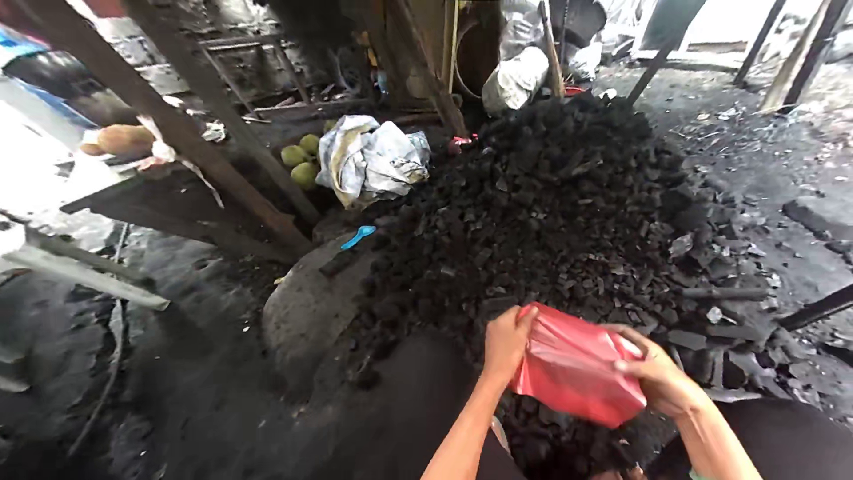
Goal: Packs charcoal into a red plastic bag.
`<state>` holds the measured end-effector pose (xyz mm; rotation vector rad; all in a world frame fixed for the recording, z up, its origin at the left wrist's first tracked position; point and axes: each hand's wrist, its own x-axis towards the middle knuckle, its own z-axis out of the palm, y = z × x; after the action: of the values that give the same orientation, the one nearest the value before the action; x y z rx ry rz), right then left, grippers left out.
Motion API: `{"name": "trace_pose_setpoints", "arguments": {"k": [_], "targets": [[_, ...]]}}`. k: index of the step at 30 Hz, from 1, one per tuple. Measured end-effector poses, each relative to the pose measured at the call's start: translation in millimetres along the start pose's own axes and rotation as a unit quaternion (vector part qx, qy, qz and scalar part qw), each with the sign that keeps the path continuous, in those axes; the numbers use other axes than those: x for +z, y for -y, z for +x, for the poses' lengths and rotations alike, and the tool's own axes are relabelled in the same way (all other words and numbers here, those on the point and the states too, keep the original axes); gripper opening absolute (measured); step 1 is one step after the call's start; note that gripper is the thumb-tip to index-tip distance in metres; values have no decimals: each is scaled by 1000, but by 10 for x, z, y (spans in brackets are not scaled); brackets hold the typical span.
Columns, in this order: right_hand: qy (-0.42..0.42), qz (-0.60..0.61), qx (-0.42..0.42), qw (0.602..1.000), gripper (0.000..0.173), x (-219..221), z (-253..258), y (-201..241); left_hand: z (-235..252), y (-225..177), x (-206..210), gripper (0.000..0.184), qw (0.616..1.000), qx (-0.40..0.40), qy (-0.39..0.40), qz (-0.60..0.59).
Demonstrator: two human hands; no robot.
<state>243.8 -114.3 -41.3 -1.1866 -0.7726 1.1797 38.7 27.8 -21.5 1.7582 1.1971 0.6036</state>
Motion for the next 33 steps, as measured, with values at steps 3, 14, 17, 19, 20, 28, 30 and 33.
{"name": "trace_pose_setpoints", "arguments": {"k": [3, 14, 17, 19, 20, 28, 30, 33], "targets": [[-83, 168, -46, 981, 69, -76, 107, -18, 56, 89, -35, 39, 996, -28, -59, -53], [-235, 13, 4, 972, 12, 181, 182, -149, 135, 404, -21, 29, 994, -30, 14, -105], [-289, -9, -21, 957, 16, -76, 244, 11, 144, 400, -185, 9, 956, -71, 120, -257], [-272, -25, -13, 962, 13, -190, 242, 116, 143, 430, -223, 12, 882, -95, 97, -451], [-254, -27, -5, 967, 12, -208, 244, 137, 136, 440, -190, 12, 834, -102, 61, -539], [-262, -56, 29, 963, 10, -316, 290, -41, 56, 370, 37, 30, 896, -178, 91, -396], [-257, -141, 20, 956, 11, -456, 305, -107, 119, 411, 20, 27, 915, -176, 68, -356], [-240, -303, 12, 922, 18, -513, 340, -150, 145, 463, 6, 42, 927, -142, 48, -344]]}}
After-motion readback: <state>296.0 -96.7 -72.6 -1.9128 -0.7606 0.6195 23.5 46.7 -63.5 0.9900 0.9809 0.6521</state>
